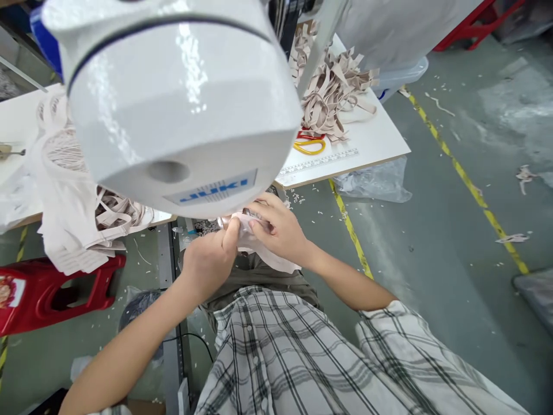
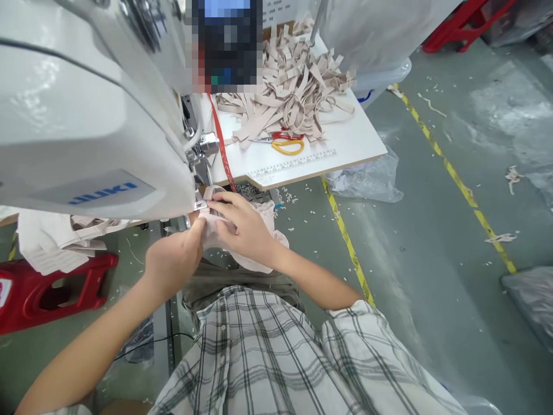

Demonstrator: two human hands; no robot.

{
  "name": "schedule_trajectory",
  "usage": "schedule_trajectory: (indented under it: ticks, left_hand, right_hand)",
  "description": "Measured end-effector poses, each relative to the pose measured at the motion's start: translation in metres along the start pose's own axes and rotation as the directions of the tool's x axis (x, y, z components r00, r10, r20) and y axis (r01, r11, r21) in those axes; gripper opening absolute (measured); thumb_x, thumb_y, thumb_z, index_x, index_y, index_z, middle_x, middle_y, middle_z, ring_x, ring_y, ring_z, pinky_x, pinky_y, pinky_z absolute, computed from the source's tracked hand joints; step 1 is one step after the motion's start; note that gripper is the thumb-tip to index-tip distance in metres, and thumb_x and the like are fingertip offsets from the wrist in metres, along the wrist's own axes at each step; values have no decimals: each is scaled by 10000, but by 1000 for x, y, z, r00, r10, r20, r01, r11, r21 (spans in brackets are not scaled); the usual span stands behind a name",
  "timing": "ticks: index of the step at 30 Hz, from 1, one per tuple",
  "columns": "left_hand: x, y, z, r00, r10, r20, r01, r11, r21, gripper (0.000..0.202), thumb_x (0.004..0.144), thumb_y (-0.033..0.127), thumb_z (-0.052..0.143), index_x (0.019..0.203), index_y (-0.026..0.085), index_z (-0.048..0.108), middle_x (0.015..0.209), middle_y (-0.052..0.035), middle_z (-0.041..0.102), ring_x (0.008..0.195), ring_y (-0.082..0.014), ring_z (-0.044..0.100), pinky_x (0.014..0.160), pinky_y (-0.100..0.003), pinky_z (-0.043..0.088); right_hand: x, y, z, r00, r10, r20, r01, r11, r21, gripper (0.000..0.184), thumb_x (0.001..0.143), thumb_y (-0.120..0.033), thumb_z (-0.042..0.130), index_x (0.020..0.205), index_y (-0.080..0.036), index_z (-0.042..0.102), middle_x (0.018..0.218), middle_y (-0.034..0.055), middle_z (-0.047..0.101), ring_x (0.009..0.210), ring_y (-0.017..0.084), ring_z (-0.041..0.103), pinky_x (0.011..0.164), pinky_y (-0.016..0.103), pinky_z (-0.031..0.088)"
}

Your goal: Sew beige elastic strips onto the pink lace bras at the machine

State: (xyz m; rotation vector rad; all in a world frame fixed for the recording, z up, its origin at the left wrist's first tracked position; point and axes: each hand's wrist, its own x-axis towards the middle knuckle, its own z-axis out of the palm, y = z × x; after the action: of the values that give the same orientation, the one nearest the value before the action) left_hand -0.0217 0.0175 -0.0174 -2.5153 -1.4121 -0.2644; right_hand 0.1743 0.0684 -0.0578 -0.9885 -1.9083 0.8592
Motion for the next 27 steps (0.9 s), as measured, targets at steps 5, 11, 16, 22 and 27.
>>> schedule_trajectory:
  ticks: [5,11,16,22,27]
  left_hand:
    - [8,11,-5,993,-116,37,117,993,-9,306,956,141,474,1228,131,614,503,9,514,427,-151,513,416,-314,171]
    - [18,15,-9,986,-161,-42,160,987,-13,158,935,128,518,1024,162,644,461,22,445,386,-143,459,402,-303,139]
    - [18,17,-10,986,-144,-84,149,987,54,118,917,133,542,972,175,638,450,31,419,372,-139,415,397,-294,152]
    - [17,15,-7,982,-160,-104,161,987,0,114,909,123,548,940,185,639,461,29,435,393,-132,415,410,-289,150]
    - [17,15,-11,989,-131,-66,137,986,93,121,915,128,550,985,165,642,448,56,408,372,-124,381,414,-268,179]
  right_hand:
    - [29,3,-11,991,83,106,-83,997,-9,269,882,-190,564,1092,-227,729,1052,82,660,1026,257,627,857,381,568]
    - [50,5,-15,973,108,202,-143,976,166,193,821,-185,552,942,-178,702,1030,69,632,923,197,606,778,308,538]
    - [53,7,-16,967,109,230,-159,964,213,207,822,-229,557,954,-178,707,1149,82,656,1015,206,626,802,311,562]
    - [54,10,-17,962,112,249,-173,956,239,274,839,-242,561,1035,-188,745,1349,82,626,1148,216,642,882,321,592]
    - [53,12,-15,965,103,242,-167,951,260,296,855,-241,577,1087,-211,758,1388,65,623,1232,238,627,936,356,596]
